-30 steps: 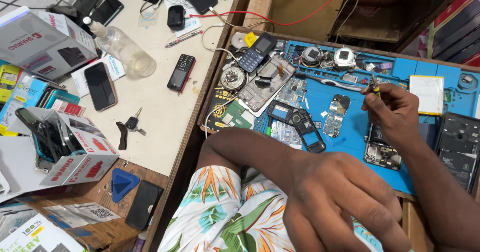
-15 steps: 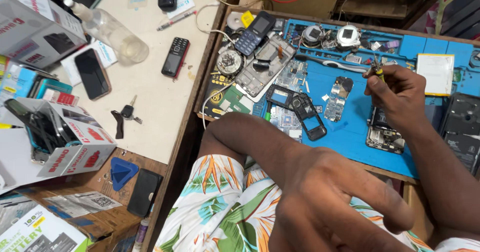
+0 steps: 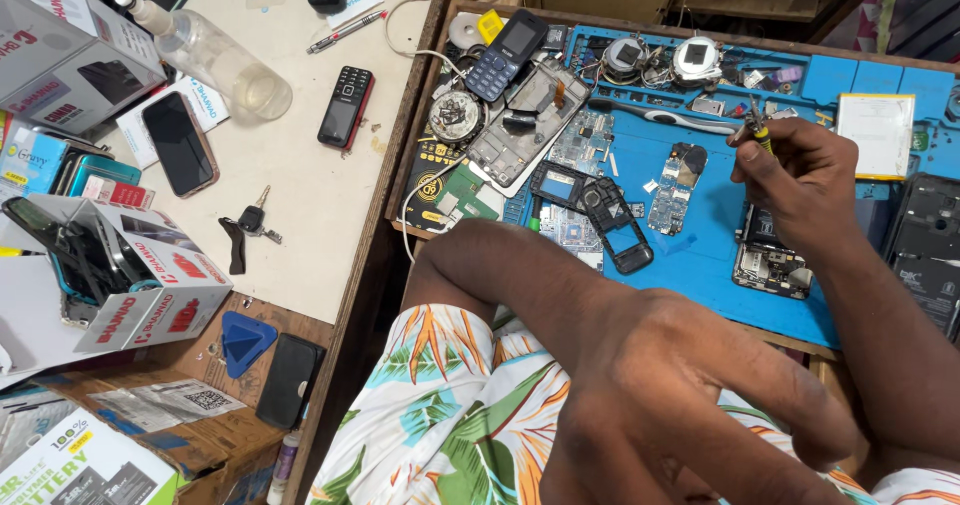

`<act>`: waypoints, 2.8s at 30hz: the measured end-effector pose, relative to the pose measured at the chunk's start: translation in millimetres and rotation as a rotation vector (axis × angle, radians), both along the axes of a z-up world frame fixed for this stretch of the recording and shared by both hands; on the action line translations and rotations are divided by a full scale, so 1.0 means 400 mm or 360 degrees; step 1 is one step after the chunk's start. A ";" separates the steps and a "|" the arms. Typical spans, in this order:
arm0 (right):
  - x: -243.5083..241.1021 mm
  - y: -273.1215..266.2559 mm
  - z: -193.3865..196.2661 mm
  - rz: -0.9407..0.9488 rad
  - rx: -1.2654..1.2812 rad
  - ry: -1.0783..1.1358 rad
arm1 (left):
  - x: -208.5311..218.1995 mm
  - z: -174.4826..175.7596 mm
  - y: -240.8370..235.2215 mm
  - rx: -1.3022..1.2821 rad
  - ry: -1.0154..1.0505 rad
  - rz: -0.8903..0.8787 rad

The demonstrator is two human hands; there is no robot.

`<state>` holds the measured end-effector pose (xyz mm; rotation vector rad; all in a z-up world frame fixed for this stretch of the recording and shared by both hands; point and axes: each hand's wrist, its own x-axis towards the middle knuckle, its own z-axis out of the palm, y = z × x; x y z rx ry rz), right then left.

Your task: The person uses a yellow-handled screwdriver to remove screws from a small circuit board and then manipulates the board with fingers, adjusting components on a cluttered workbench. The person continues to handle the board and other small parts without completing a visible final assembly.

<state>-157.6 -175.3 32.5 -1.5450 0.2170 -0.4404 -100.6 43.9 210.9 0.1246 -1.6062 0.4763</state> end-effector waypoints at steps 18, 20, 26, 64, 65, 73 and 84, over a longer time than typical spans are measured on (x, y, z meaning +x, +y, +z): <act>0.002 -0.008 -0.020 -0.0064 -0.0238 0.0101 | 0.034 -0.005 0.011 0.0075 -0.0338 -0.0227; 0.009 -0.007 -0.018 -0.0062 -0.0267 0.0084 | 0.032 -0.006 0.018 0.0186 -0.0327 -0.0308; -0.002 -0.005 -0.018 -0.0042 -0.0241 0.0112 | 0.021 -0.017 0.025 0.0369 -0.0277 -0.0418; -0.002 -0.022 -0.035 -0.0202 -0.0233 -0.0021 | 0.308 -0.291 -0.023 0.1396 -0.0105 0.1157; 0.005 -0.019 -0.031 -0.0196 -0.0227 -0.0098 | 0.326 -0.318 -0.019 0.1472 -0.0016 0.1286; 0.008 -0.017 -0.023 -0.0228 -0.0339 0.0094 | 0.400 -0.483 -0.009 0.1600 -0.0303 0.1758; 0.030 0.020 -0.016 -0.0073 -0.1379 0.0330 | 0.421 -0.502 0.000 0.1818 -0.0361 0.1727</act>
